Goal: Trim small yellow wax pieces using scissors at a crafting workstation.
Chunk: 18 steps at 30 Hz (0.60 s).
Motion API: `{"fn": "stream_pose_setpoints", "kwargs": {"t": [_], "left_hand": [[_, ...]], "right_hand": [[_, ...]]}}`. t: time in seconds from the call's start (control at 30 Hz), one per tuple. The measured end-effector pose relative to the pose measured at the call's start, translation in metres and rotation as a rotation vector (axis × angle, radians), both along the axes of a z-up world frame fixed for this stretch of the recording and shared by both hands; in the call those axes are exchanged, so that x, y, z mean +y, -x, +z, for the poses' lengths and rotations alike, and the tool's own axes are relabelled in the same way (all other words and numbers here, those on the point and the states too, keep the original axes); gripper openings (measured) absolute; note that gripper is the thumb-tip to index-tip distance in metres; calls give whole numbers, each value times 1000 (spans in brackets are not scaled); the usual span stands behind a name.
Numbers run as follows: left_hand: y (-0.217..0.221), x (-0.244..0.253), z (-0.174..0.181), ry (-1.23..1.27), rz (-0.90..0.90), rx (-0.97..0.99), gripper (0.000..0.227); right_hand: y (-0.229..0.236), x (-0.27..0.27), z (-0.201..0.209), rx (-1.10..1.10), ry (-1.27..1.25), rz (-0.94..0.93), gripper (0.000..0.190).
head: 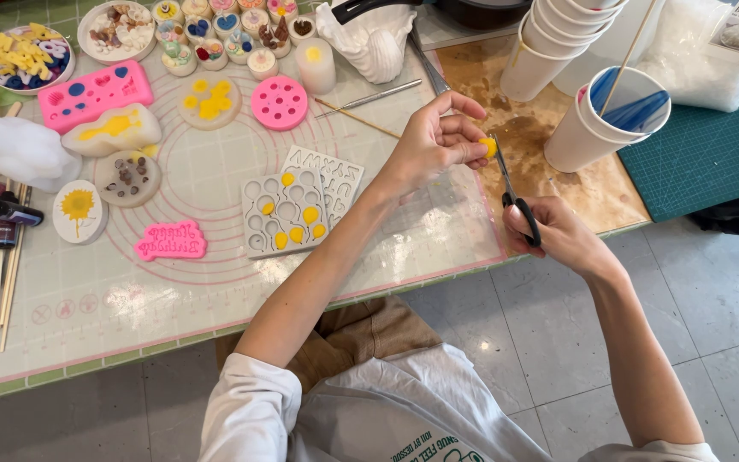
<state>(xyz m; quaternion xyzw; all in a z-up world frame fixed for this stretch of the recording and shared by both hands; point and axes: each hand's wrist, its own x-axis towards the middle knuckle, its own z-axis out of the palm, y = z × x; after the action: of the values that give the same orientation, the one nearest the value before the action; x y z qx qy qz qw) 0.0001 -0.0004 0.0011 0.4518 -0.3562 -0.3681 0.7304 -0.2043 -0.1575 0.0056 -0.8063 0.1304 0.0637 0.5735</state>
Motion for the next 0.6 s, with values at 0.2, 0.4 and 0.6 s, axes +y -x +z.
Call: {"fn": "stream_pose_setpoints", "kwargs": {"t": [0.2,0.4,0.6], "left_hand": [[-8,-2,4,-52,-83,-31,42],[-9,-5,18,-128,-175,-112,48],[-9,-18,20,-202,-256,-179,51]], "right_hand": [[11,-13,5,78,90,34,54],[22,-28,5,130,77,57,52],[28,-35,3,188,71,64,48]]}}
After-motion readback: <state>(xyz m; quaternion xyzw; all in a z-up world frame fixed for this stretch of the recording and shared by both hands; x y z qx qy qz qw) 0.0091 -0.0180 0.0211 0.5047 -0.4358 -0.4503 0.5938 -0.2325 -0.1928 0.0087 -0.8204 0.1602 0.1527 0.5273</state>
